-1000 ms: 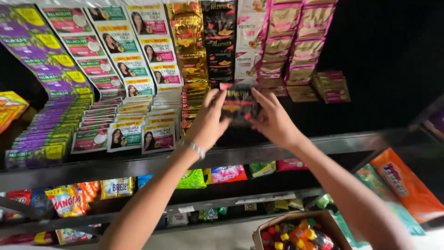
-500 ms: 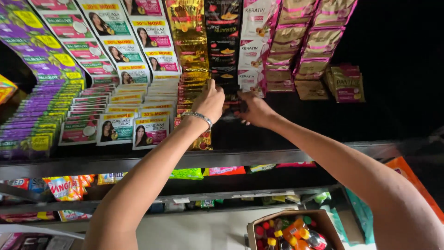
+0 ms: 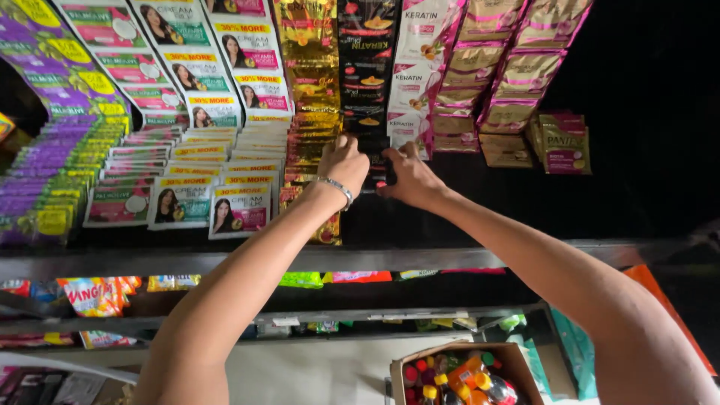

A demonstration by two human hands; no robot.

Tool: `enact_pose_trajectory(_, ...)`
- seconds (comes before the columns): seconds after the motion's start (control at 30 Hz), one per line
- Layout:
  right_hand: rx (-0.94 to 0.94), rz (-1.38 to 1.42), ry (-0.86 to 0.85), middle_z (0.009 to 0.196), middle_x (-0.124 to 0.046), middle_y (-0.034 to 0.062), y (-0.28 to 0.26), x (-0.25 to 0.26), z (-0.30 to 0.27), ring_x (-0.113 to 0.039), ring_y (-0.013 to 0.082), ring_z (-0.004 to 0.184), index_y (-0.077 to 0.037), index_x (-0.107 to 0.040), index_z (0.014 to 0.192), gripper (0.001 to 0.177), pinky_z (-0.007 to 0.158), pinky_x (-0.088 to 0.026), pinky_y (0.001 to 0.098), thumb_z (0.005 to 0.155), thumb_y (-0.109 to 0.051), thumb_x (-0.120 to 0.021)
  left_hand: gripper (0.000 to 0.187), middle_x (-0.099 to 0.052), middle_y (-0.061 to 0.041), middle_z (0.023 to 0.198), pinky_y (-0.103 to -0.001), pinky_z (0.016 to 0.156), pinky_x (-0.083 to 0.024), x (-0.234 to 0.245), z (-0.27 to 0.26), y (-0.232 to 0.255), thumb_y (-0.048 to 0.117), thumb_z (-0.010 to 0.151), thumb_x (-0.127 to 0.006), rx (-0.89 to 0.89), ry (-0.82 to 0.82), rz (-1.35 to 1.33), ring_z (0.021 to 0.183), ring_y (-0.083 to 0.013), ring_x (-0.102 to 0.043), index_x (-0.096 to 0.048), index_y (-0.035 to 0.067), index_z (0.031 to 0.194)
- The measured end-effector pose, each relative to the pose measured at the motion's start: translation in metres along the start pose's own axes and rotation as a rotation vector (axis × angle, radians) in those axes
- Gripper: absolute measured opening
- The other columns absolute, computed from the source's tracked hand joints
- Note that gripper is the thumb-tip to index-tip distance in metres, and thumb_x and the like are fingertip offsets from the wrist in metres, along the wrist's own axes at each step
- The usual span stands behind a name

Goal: The person repeatedly picks small sachets from a white cardboard box on the floor and places them onto a black shelf, arranging them in rows alongside other similar sachets. The person handles the sachets by hand, moving between the box and the shelf multiple times.

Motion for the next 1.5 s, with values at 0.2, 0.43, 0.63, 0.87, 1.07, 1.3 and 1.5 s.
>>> enact_pose_trajectory(0.2, 0.473, -0.366, 0.313, 0.122, -0.057, 0.0164, -0.075, 0.072, -0.041, -0.061, 0.0418, 0.115, -0.002, -0.054, 0.139, 0.066, 0.103, -0.053, 0.0493, 0.085, -0.030, -0.080, 0.045, -0.061, -0.015, 0.114, -0.050, 0.095, -0.048, 0.146, -0.105, 0.000, 0.016, 0.076, -0.081, -0.097, 0.254, -0.249, 0.116, -0.0363, -0.055, -0.066, -0.003, 0.114)
enact_pose_trajectory(0.43, 0.407, 0.374, -0.038, 0.129, -0.063, 0.0148, -0.264, 0.098, -0.092, -0.067, 0.0172, 0.072, -0.004, -0.064, 0.128, 0.037, 0.062, -0.054, 0.0308, 0.092, -0.005, -0.072, 0.053, -0.061, -0.016, 0.126, -0.043, 0.095, -0.051, 0.227, -0.293, -0.114, 0.016, 0.084, -0.080, 0.074, 0.196, -0.563, 0.111, -0.0348, -0.062, -0.062, 0.000, 0.132)
enact_pose_trajectory(0.63, 0.472, 0.816, -0.508, 0.114, -0.075, 0.0058, -0.364, -0.123, -0.147, -0.067, 0.0104, 0.090, -0.004, -0.066, 0.131, 0.037, 0.074, -0.055, 0.0266, 0.094, 0.001, -0.062, 0.049, -0.073, -0.011, 0.112, -0.036, 0.082, -0.057, 0.183, -0.533, -0.245, 0.010, 0.088, -0.079, 0.514, 0.129, -0.662, 0.093, -0.0234, -0.071, -0.063, 0.003, 0.134)
enact_pose_trajectory(0.87, 0.241, 0.918, -0.995, 0.109, -0.073, 0.0063, -0.515, -0.447, -0.190, -0.069, 0.0124, 0.093, -0.004, -0.064, 0.132, 0.037, 0.081, -0.058, 0.0301, 0.096, -0.010, -0.071, 0.039, -0.072, -0.010, 0.117, -0.031, 0.083, -0.063, -0.019, -0.881, -0.368, 0.007, 0.093, -0.077, 0.980, 0.307, -0.879, 0.102, -0.0174, -0.071, -0.063, 0.002, 0.128)
enact_pose_trajectory(1.07, 0.093, 0.935, -1.144, 0.106, -0.072, 0.0114, -0.559, -0.783, -0.232, -0.067, 0.0161, 0.086, 0.000, -0.065, 0.131, 0.040, 0.071, -0.056, 0.0334, 0.094, -0.013, -0.075, 0.053, -0.057, -0.017, 0.142, -0.044, 0.099, -0.053, -0.182, -0.984, -0.390, 0.009, 0.089, -0.076, 1.173, 0.117, -0.811, 0.126, -0.0332, -0.059, -0.058, 0.004, 0.139)
enact_pose_trajectory(1.3, 0.034, 0.870, -0.938, 0.125, -0.066, 0.0201, -0.654, -0.959, -0.252, -0.067, 0.0297, 0.102, -0.002, -0.057, 0.141, 0.054, 0.082, -0.056, 0.0421, 0.094, -0.017, -0.078, 0.074, -0.038, -0.020, 0.159, -0.045, 0.112, -0.046, -0.203, -0.990, -0.396, -0.001, 0.080, -0.064, 1.158, -0.211, -0.530, 0.141, -0.0370, -0.046, -0.047, 0.006, 0.152)
enact_pose_trajectory(1.5, 0.670, 0.190, -0.904, 0.163, -0.037, 0.0165, -0.766, -0.913, -0.239, -0.070, 0.0400, 0.096, -0.017, -0.029, 0.159, 0.073, 0.073, -0.058, 0.0511, 0.094, -0.014, -0.061, 0.045, -0.043, -0.015, 0.155, -0.056, 0.106, -0.037, -0.217, -0.993, -0.405, 0.009, 0.088, -0.070, 0.949, -0.335, -0.330, 0.141, -0.0387, -0.041, -0.060, 0.014, 0.132)
Point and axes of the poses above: each hand's wrist, its own z-axis towards the middle knuckle, its own x-axis out of the back of the hand, y = z × x, the point moved 10 cm from there along z, towards the middle knuckle
